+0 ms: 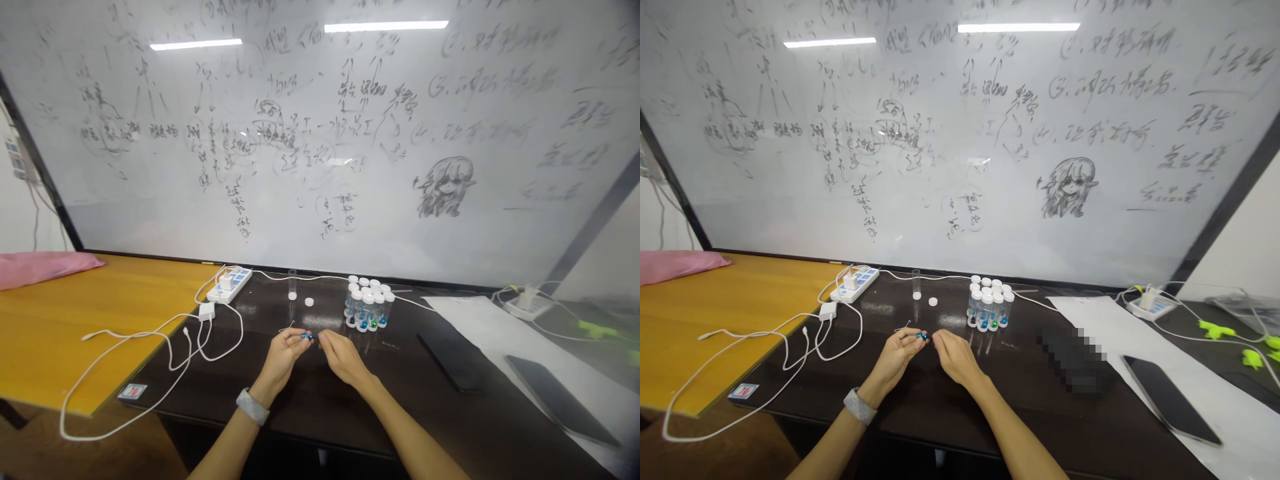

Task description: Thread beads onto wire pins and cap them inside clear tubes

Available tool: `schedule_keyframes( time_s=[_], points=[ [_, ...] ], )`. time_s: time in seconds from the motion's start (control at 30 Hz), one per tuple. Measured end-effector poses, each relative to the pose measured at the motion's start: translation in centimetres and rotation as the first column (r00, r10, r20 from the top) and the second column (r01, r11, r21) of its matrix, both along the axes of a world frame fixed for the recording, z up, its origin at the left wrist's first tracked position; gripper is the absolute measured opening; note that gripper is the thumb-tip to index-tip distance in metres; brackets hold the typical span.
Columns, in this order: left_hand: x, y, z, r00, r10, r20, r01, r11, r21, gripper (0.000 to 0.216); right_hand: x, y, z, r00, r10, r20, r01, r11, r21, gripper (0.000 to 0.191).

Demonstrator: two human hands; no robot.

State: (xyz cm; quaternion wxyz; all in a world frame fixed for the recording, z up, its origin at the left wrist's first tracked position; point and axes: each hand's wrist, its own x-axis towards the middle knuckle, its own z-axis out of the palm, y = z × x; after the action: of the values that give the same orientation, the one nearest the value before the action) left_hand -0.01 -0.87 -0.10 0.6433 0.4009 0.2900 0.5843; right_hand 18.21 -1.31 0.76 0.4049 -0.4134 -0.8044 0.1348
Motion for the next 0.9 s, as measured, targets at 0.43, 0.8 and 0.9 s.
schedule_keyframes(
  time_s=[0.43, 0.8, 0.9],
  points=[
    [0.06, -0.02, 0.12, 1.0, 0.001, 0.008, -0.001, 1.0, -0.009, 0.038, 0.13, -0.05, 0.04, 0.999, 0.03, -0.026, -0.031, 0.999, -0.04, 0.026],
    [0.13, -0.16, 0.3, 1.0, 0.011, -0.005, -0.011, 1.0, -0.016, 0.038, 0.16, 0.03, -0.19, 1.0, 0.002, -0.007, -0.002, 1.0, -0.002, 0.021],
    [0.14, -0.16, 0.32, 1.0, 0.008, -0.001, -0.008, 1.0, -0.011, 0.037, 0.1, -0.04, -0.09, 1.0, 0.011, -0.013, -0.011, 1.0, -0.023, 0.021]
  ],
)
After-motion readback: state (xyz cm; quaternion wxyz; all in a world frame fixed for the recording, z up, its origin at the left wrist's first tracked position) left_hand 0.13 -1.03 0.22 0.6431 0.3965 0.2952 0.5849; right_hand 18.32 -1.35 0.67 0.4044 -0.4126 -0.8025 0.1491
